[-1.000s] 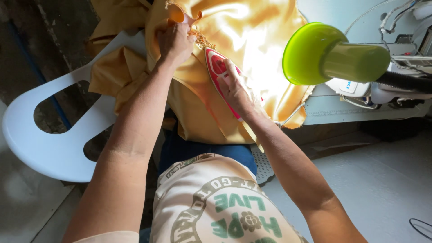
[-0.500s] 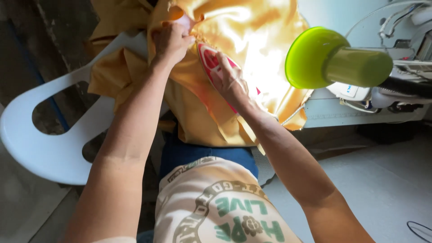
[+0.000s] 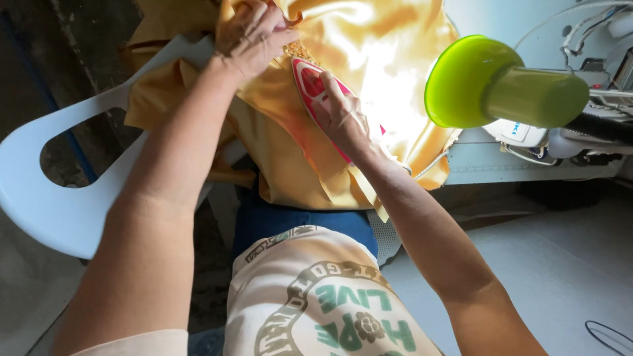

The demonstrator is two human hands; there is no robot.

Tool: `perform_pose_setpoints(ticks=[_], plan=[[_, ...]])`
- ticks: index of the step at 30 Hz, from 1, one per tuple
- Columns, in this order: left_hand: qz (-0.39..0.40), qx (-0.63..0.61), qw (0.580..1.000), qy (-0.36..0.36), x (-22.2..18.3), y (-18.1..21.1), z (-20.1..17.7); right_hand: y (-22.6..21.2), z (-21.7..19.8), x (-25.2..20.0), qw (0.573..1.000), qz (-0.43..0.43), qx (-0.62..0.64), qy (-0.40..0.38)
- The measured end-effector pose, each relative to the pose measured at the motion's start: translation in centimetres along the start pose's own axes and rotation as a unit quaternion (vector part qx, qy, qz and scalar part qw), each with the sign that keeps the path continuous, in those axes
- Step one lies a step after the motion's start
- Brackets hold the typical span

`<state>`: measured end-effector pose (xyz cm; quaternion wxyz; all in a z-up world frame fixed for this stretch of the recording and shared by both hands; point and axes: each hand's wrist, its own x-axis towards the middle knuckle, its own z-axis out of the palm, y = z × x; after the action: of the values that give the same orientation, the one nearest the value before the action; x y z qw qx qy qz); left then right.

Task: Ironing a piece of gold fabric with decorative trim on a work table

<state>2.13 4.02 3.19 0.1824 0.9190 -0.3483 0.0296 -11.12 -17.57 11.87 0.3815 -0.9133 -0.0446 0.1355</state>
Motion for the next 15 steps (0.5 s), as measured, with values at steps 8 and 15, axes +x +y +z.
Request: perform_pose_setpoints(ticks=[8,15], plan=[[0.03,0.057,0.976,-0.207,1.8,-1.7,-0.2,-0.6,0.1,0.6,1.0,-0.002,-0.01,0.007],[0.032,0.008,0.999,0.007,-1.2,1.0,-2.0,-0.2,1.3,2.8,0.997,-0.04,-0.063,0.036]])
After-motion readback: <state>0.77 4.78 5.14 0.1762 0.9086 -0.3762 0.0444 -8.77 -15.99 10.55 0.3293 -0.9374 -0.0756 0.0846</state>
